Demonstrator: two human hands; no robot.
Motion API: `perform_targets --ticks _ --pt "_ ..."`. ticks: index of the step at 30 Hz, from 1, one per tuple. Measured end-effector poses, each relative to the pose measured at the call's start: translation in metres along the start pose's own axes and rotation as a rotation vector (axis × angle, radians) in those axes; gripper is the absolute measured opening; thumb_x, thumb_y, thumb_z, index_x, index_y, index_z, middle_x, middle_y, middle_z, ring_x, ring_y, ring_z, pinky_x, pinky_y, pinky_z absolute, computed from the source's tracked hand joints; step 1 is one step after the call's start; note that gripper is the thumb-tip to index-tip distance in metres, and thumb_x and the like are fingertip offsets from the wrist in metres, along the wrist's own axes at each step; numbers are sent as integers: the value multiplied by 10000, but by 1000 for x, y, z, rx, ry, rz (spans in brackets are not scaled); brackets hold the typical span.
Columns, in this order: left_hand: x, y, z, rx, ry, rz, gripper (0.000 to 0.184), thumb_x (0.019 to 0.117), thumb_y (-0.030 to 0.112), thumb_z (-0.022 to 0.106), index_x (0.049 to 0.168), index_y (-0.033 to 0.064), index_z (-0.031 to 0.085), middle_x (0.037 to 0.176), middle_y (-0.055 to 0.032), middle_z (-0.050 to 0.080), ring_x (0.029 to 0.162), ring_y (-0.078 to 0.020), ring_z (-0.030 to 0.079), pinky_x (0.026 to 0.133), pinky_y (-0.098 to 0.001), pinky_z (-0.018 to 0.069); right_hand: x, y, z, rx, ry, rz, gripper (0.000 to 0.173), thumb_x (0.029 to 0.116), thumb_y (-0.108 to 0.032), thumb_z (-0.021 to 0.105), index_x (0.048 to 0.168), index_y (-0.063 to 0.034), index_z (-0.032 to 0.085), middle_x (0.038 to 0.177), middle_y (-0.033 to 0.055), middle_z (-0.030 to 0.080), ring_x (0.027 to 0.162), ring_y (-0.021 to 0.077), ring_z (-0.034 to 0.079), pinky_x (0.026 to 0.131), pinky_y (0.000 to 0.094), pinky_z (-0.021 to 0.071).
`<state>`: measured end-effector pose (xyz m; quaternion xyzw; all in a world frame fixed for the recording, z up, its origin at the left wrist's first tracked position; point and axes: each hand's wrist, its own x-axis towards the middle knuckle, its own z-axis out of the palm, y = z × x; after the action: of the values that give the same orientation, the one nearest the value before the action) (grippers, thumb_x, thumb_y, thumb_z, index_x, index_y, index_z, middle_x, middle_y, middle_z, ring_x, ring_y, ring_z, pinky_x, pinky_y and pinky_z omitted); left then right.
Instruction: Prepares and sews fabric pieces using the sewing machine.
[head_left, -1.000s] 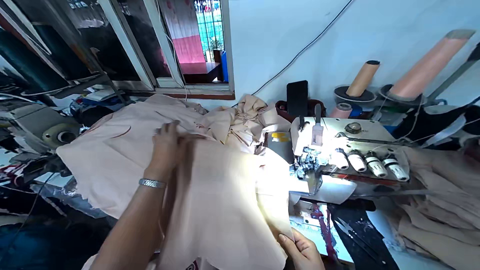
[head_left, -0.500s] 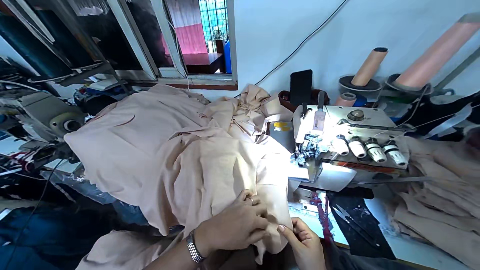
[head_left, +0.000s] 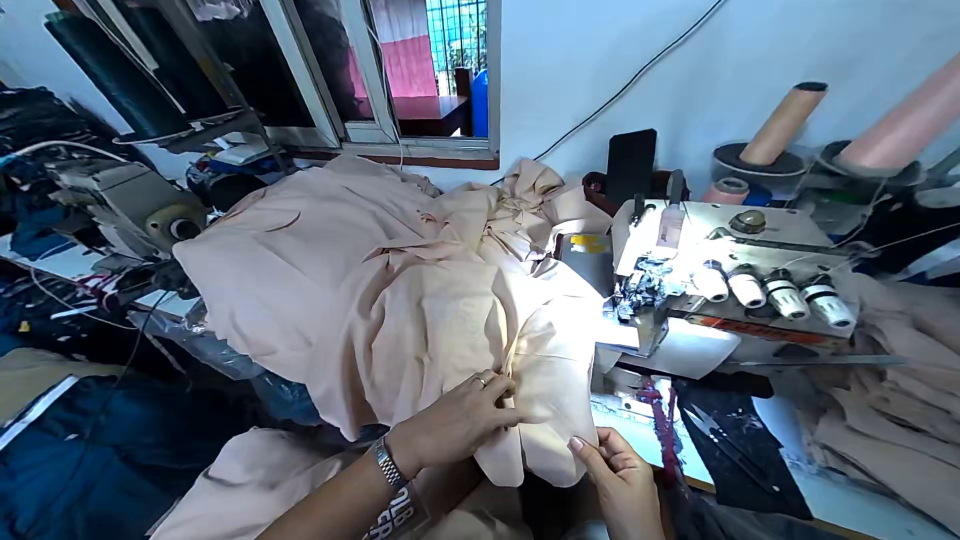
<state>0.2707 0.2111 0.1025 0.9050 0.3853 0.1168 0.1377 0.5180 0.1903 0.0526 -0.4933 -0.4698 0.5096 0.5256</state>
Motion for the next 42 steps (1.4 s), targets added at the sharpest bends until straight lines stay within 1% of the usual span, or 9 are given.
perform_targets --ticks 6,10,14,17,20,25,31,36,42 --pt "1 -4 5 -7 37 -9 147 1002 111 584 1006 96 730 1338 -166 600 1308 -355 522 1098 -482 440 1 2 0 -2 -10 -23 40 906 -15 661 940 -10 682 727 2 687 599 31 618 560 174 507" --pt "14 24 -19 -240 144 80 208 1044 180 551 999 68 721 1206 -117 676 1287 -310 545 1149 -495 376 6 -10 -2 -41 -51 -144 90 919 -42 644 913 -23 732 775 -18 712 699 13 656 667 178 552" --pt "41 43 -34 -493 294 158 250 1059 148 528 1024 -1 726 967 -120 675 942 -170 641 890 -307 517 13 -45 8 12 -116 -258 125 896 7 643 979 0 737 853 8 754 765 34 707 716 193 598" --pt "55 38 -32 -576 360 94 201 1027 140 599 1027 -5 737 928 -88 680 865 -91 637 806 -231 528 20 -57 14 15 -124 -301 157 905 13 633 1007 5 753 891 17 762 790 41 714 733 195 603" --pt "60 37 -31 -635 398 36 160 1003 132 643 1007 -13 711 924 -61 701 839 -51 651 796 -203 547 28 -60 16 26 -156 -314 184 918 0 623 1042 9 759 947 47 769 857 73 728 790 217 611" --pt "61 35 -29 -657 447 -29 149 985 134 667 992 -9 712 910 -52 673 847 -60 635 792 -210 541 35 -63 19 57 -152 -298 160 894 12 640 1010 8 751 895 50 762 773 85 721 713 228 617" --pt "59 34 -27 -651 434 -118 200 980 151 672 1108 0 701 880 -28 665 774 -30 612 737 -178 523 36 -59 19 21 -198 -384 214 902 40 601 1057 22 748 965 60 770 854 78 731 787 217 613" --pt "62 28 -18 -498 483 -120 188 994 197 656 962 30 736 862 -39 675 787 -49 630 738 -188 528 41 -52 22 32 -159 -461 138 883 35 615 1002 -20 656 868 11 736 772 57 702 702 201 595" --pt "67 18 -36 -514 679 -107 135 984 171 653 916 68 709 865 13 609 743 -29 573 665 -169 503 38 -20 25 41 -274 -437 246 1027 -220 580 956 -50 743 870 -57 718 782 -43 643 722 147 545"
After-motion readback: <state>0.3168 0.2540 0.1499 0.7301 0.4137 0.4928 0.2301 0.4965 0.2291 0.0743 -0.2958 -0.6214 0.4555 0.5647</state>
